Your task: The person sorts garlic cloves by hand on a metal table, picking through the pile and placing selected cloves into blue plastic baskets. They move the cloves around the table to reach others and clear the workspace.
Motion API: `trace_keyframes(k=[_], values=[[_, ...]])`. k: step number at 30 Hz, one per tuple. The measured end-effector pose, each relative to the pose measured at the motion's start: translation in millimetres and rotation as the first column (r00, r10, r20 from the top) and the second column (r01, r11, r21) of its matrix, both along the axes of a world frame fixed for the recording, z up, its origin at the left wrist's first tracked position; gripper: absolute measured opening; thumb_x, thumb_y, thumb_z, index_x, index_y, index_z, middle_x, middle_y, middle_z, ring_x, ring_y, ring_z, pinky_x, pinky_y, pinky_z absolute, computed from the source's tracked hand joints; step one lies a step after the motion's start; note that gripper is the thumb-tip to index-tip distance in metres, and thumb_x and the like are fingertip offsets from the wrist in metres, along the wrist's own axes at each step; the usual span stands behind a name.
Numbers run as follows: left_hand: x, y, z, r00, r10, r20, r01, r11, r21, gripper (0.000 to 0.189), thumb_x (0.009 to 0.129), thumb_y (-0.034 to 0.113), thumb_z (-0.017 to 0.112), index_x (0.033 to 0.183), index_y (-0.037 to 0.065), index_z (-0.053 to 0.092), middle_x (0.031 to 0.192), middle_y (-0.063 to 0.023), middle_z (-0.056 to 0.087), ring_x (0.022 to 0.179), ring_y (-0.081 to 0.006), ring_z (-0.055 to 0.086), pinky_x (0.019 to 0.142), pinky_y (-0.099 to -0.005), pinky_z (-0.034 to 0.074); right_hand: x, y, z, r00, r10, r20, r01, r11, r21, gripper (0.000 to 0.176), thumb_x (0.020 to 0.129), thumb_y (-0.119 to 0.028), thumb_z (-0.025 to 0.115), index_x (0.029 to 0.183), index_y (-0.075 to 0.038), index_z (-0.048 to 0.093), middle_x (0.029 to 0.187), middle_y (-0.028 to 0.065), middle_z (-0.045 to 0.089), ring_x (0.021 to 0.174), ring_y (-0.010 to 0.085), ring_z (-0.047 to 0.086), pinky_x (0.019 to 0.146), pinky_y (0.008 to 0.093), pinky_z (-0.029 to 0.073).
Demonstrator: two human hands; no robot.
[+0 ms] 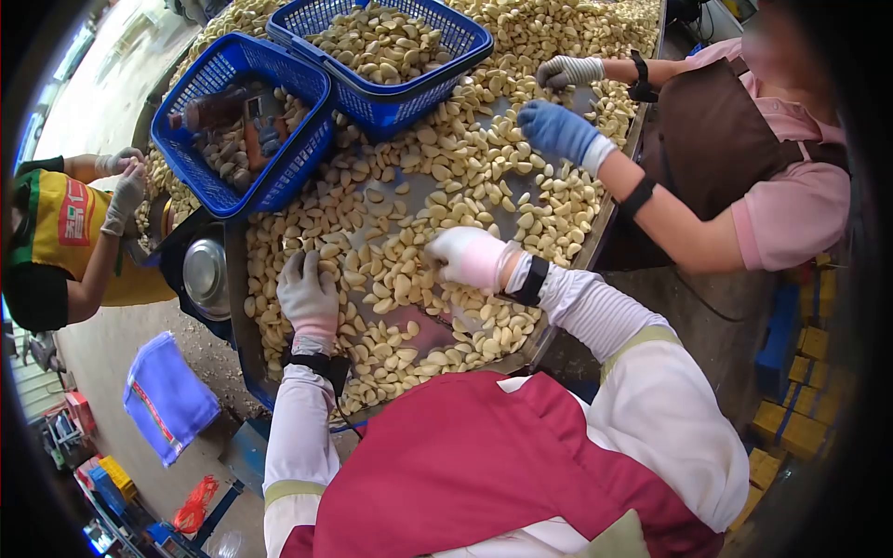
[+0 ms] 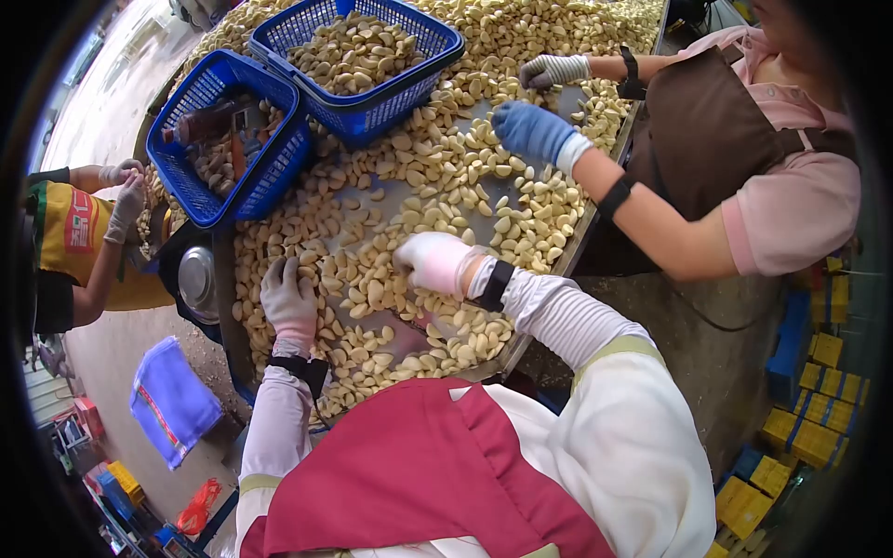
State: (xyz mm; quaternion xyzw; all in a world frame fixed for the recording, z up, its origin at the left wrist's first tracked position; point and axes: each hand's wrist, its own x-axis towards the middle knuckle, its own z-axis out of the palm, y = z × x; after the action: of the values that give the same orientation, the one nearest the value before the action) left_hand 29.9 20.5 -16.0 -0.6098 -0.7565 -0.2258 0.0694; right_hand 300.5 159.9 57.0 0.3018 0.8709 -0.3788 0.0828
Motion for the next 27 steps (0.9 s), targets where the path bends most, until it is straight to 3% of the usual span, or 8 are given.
trace_keyframes(k=[5, 6, 10, 13, 17, 18, 21, 27], values=[[37, 5, 22, 0.995, -0.087, 0.049, 0.084, 0.995, 0.060, 0.042, 0.074, 0.012, 0.069, 0.115, 0.006, 0.061, 0.116, -0.0190, 0.061, 0.110, -0.0381, 0.056, 0.094, -0.0477, 0.044, -13, 34, 23, 0.961, -0.159, -0.227, 0.085, 0.949, -0.302, 0.026, 0.080, -0.022, 0.077, 0.097, -0.003, 0.071, 0.082, 0.0087, 0.070, 0.078, 0.0196, 0.066, 0.074, 0.0326, 0.052], [49, 16, 50, 0.948, -0.152, 0.279, 0.221, 0.946, -0.239, 0.042, 0.074, 0.013, 0.070, 0.115, 0.007, 0.061, 0.119, -0.0182, 0.059, 0.114, -0.0368, 0.054, 0.097, -0.0495, 0.040, -34, 43, 46, 0.921, -0.331, -0.206, 0.173, 0.820, -0.546, 0.028, 0.082, -0.025, 0.079, 0.096, -0.002, 0.071, 0.080, 0.0050, 0.069, 0.077, 0.0123, 0.063, 0.070, 0.0279, 0.051], [119, 20, 36, 0.653, -0.753, 0.081, 0.748, 0.625, -0.223, 0.054, 0.075, 0.038, 0.074, 0.124, 0.018, 0.062, 0.131, -0.0100, 0.056, 0.127, -0.0298, 0.050, 0.112, -0.0580, 0.028, -101, 62, 122, 0.579, -0.684, -0.443, 0.074, 0.586, -0.807, 0.042, 0.088, -0.009, 0.072, 0.127, -0.002, 0.059, 0.086, 0.0020, 0.067, 0.063, 0.0049, 0.058, 0.057, 0.0190, 0.048], [100, 18, 42, 0.750, -0.661, 0.022, 0.639, 0.717, -0.279, 0.059, 0.073, 0.043, 0.075, 0.127, 0.022, 0.061, 0.133, -0.0092, 0.056, 0.130, -0.0312, 0.048, 0.114, -0.0606, 0.024, -96, 72, 114, 0.541, -0.649, -0.534, 0.035, 0.652, -0.757, 0.029, 0.086, -0.005, 0.070, 0.114, -0.004, 0.062, 0.083, 0.0006, 0.065, 0.059, 0.0043, 0.053, 0.052, 0.0192, 0.045], [27, -8, 55, 0.949, -0.314, 0.001, 0.271, 0.816, -0.511, 0.078, 0.071, 0.050, 0.078, 0.141, 0.028, 0.051, 0.152, -0.0146, 0.035, 0.143, -0.0367, 0.028, 0.117, -0.0587, 0.015, -31, 79, 45, 0.583, -0.730, -0.357, -0.323, 0.195, -0.926, 0.027, 0.092, -0.011, 0.055, 0.118, -0.004, 0.060, 0.093, 0.0029, 0.063, 0.056, 0.0040, 0.047, 0.047, 0.0184, 0.039], [11, -16, 54, 0.961, -0.272, -0.044, 0.210, 0.826, -0.524, 0.080, 0.069, 0.047, 0.078, 0.142, 0.028, 0.049, 0.151, -0.0166, 0.035, 0.142, -0.0375, 0.030, 0.116, -0.0576, 0.018, -19, 68, 45, 0.671, -0.714, -0.201, -0.099, 0.182, -0.978, 0.028, 0.093, -0.012, 0.056, 0.119, -0.004, 0.059, 0.091, 0.0042, 0.063, 0.059, 0.0051, 0.051, 0.050, 0.0173, 0.043], [-16, -28, 29, 0.984, -0.175, -0.036, 0.147, 0.905, -0.399, 0.086, 0.067, 0.048, 0.079, 0.143, 0.026, 0.046, 0.152, -0.0171, 0.034, 0.141, -0.0400, 0.029, 0.114, -0.0579, 0.020, -21, 37, 5, 0.961, -0.224, -0.165, 0.176, 0.949, -0.260, 0.029, 0.084, -0.020, 0.069, 0.105, -0.001, 0.070, 0.099, 0.0137, 0.069, 0.085, 0.0222, 0.068, 0.071, 0.0371, 0.055], [-3, -27, 23, 0.991, -0.113, -0.076, 0.076, 0.921, -0.382, 0.084, 0.068, 0.045, 0.078, 0.143, 0.024, 0.046, 0.151, -0.0192, 0.034, 0.140, -0.0406, 0.030, 0.114, -0.0560, 0.022, -46, -1, -17, 0.976, 0.055, 0.210, -0.131, 0.921, 0.366, 0.027, 0.078, -0.005, 0.068, 0.105, -0.005, 0.070, 0.104, 0.0150, 0.069, 0.099, 0.0330, 0.068, 0.083, 0.0390, 0.055]])
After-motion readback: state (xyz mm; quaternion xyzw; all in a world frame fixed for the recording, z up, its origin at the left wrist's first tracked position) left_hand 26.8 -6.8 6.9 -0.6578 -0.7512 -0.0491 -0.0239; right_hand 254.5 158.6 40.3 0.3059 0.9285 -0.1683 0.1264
